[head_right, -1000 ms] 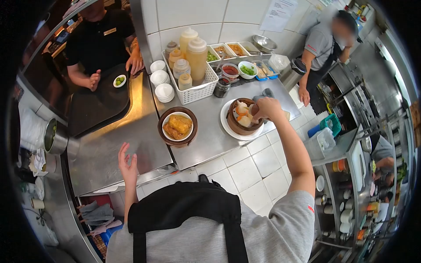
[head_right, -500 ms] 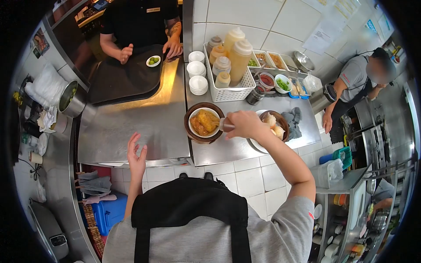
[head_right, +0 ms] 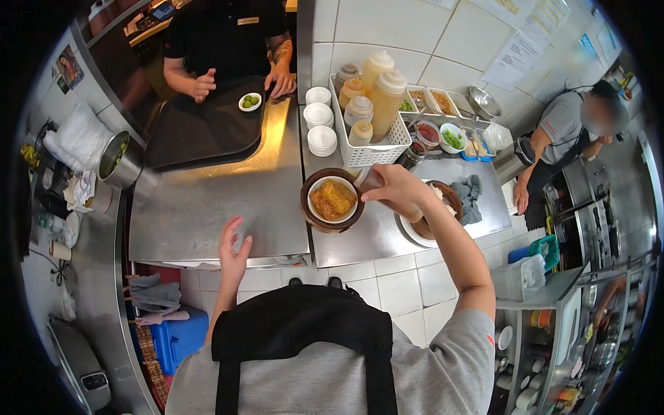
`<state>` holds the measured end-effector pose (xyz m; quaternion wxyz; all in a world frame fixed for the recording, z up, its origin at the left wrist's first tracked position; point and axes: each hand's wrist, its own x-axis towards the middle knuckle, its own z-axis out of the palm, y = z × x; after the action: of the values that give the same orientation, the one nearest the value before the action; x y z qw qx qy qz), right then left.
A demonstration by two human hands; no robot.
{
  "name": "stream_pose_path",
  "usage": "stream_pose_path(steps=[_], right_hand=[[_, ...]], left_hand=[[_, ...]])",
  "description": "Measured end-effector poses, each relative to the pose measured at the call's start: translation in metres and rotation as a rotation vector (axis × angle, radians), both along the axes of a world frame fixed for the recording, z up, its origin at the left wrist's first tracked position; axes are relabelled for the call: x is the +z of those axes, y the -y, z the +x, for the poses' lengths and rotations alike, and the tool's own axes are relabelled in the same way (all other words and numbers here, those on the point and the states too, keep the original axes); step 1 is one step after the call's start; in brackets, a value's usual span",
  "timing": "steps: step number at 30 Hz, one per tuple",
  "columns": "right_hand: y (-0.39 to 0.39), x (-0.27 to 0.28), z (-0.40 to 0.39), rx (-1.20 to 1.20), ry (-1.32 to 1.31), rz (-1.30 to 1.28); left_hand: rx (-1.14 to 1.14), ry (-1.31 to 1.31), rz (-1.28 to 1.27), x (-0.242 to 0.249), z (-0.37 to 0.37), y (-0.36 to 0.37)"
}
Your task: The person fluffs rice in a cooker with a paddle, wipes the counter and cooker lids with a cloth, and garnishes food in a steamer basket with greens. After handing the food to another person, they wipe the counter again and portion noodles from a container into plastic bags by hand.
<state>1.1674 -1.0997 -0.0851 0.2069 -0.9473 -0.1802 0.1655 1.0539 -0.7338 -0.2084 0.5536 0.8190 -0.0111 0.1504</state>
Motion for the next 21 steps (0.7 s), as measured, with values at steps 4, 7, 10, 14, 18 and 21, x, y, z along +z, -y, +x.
stream_pose_path(steps=[4, 7, 10, 14, 18, 21], right_hand=[[0.018, 0.001, 0.008, -0.269, 0.128, 0.659], [0.014, 0.020, 0.024, -0.456, 0.585, 0.880], [0.011, 0.014, 0.049, -0.563, 0.718, 0.899], [0.020, -0.041, 0.079, -0.624, 0.744, 0.473], [0.008, -0.066, 0.067, -0.583, 1.019, 0.395], [-0.005, -0.054, 0.001, -0.506, 0.904, 0.360]], left_hand=[[-0.101, 0.001, 0.013, 0.010, 0.019, 0.017], [-0.205, 0.009, 0.038, 0.015, 0.034, 0.028], [-0.373, -0.029, 0.035, 0.005, 0.056, 0.042], [-0.537, -0.085, 0.155, -0.014, 0.091, 0.063], [-0.664, -0.076, 0.353, -0.015, 0.111, 0.073], [-0.713, 0.005, 0.459, -0.016, 0.123, 0.076]])
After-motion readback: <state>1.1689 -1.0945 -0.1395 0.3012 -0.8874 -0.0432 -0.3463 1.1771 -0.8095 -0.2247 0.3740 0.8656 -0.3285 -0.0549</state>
